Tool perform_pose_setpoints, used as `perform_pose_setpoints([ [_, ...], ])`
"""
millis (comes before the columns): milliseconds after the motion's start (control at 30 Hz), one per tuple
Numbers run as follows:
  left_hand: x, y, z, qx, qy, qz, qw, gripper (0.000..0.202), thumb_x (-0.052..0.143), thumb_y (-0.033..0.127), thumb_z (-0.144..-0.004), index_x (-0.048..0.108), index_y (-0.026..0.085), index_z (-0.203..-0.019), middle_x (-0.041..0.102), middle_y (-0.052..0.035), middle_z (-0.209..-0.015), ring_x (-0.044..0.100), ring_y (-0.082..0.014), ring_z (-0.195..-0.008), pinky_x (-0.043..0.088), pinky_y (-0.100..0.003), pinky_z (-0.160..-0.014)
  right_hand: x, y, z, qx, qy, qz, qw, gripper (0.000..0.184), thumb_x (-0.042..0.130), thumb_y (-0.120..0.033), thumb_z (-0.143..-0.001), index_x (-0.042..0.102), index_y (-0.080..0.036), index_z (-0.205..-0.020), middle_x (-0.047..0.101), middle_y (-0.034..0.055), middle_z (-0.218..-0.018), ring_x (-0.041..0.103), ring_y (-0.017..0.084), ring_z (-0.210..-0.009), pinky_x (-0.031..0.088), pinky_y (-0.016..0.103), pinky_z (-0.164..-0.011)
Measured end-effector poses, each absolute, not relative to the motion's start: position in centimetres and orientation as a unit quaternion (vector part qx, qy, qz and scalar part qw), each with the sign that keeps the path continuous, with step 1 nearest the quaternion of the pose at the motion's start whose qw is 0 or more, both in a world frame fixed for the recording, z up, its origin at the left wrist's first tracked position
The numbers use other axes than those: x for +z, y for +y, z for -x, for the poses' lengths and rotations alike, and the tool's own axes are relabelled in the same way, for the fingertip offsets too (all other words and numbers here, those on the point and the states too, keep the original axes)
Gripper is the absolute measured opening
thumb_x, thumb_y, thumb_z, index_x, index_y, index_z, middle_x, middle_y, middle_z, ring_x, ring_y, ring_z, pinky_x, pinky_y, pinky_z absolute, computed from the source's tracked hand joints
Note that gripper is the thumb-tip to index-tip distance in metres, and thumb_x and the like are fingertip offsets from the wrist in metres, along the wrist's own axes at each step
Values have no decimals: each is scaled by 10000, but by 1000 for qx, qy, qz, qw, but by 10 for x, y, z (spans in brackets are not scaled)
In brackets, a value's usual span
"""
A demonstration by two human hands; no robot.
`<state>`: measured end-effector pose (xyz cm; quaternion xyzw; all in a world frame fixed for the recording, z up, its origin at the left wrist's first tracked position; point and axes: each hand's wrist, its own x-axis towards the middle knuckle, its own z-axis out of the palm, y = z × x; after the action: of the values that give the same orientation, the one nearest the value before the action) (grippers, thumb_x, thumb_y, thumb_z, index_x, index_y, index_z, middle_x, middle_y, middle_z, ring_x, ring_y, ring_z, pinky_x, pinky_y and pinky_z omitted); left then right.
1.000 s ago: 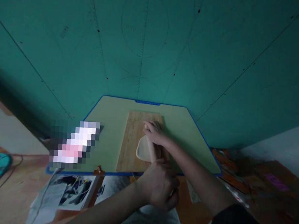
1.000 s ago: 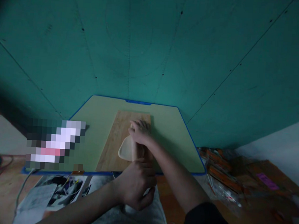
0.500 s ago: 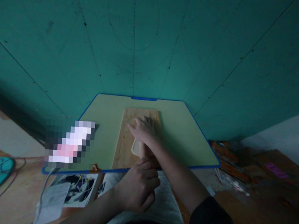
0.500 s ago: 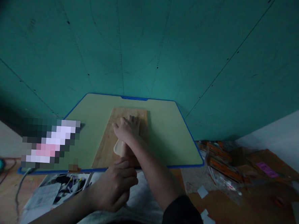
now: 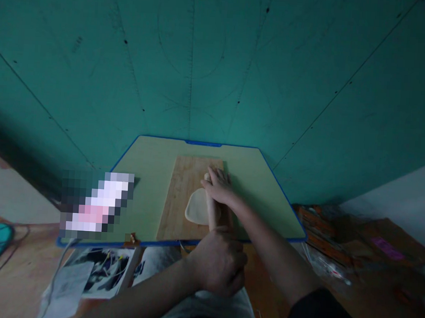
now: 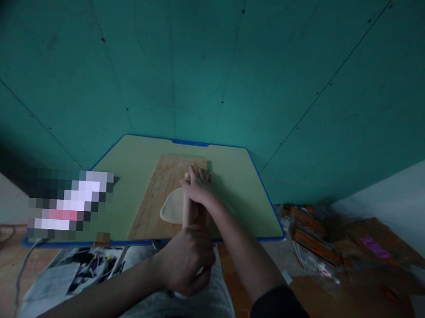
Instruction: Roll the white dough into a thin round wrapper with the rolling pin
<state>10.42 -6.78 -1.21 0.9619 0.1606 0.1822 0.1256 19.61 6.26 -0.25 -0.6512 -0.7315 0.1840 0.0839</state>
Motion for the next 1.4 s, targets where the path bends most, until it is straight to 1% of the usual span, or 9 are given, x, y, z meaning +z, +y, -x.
perform_pose_setpoints([
  [167,-21,-76,-70,222,169,-951,131,101,603,250,-705,541,198,-646,596,-26,-664,511,-188,-659,398,-364,-697,11,60,-177,98,-776,618,77,587,484,-343,-976,398,-198,-1538,280,146,-1657,225,307,-1530,124,514,-1229],
  [233,-21,-78,-58,235,177,-945,145,59,578,226,-700,543,198,-661,602,-32,-691,520,-196,-704,404,-368,-733,17,60,-164,100,-782,611,69,551,495,-482,-970,534,-189,-1435,364,163,-1612,288,342,-1498,160,531,-1215],
  [367,-17,-79,-52,254,191,-932,177,98,534,212,-714,610,197,-775,636,-42,-766,551,-212,-787,411,-380,-787,22,59,-146,157,-747,641,81,756,355,-741,-936,639,-146,-1306,530,207,-1470,416,391,-1404,249,563,-1169],
  [600,-10,-71,-93,175,159,-963,131,123,574,280,-743,574,195,-654,609,-15,-641,521,-169,-599,370,-374,-658,2,63,-181,160,-729,655,118,498,499,-399,-948,536,-211,-1407,493,142,-1518,372,295,-1447,219,516,-1196],
  [733,-1,-67,-115,156,148,-966,142,110,596,251,-762,607,188,-671,637,-10,-650,549,-159,-583,355,-356,-628,-2,65,-206,201,-710,667,100,599,393,-480,-990,392,-221,-1530,272,119,-1664,198,291,-1539,118,581,-1220],
  [967,-10,-72,-106,159,173,-964,123,142,626,287,-755,571,188,-670,626,-16,-653,555,-172,-611,397,-369,-663,7,56,-200,140,-713,682,84,646,388,-427,-1000,299,-169,-1585,241,174,-1668,182,324,-1546,78,565,-1226],
  [1133,-21,-82,-70,225,189,-944,153,47,608,198,-729,605,192,-776,697,-41,-861,611,-212,-857,448,-402,-862,10,54,-166,94,-762,631,110,503,460,-393,-974,537,-164,-1415,370,192,-1598,295,336,-1493,145,543,-1216],
  [1267,-20,-85,-54,301,192,-915,187,243,568,155,-750,649,207,-973,708,-41,-1111,586,-237,-1115,405,-430,-1030,6,58,-152,113,-773,610,129,387,469,-376,-968,645,-196,-1262,513,150,-1465,414,322,-1394,238,509,-1186],
  [1400,-19,-80,-73,248,180,-938,164,113,598,211,-755,640,195,-859,715,-46,-966,617,-217,-912,442,-416,-905,0,63,-170,145,-760,620,128,413,471,-321,-963,596,-226,-1344,516,108,-1468,386,260,-1412,220,441,-1201],
])
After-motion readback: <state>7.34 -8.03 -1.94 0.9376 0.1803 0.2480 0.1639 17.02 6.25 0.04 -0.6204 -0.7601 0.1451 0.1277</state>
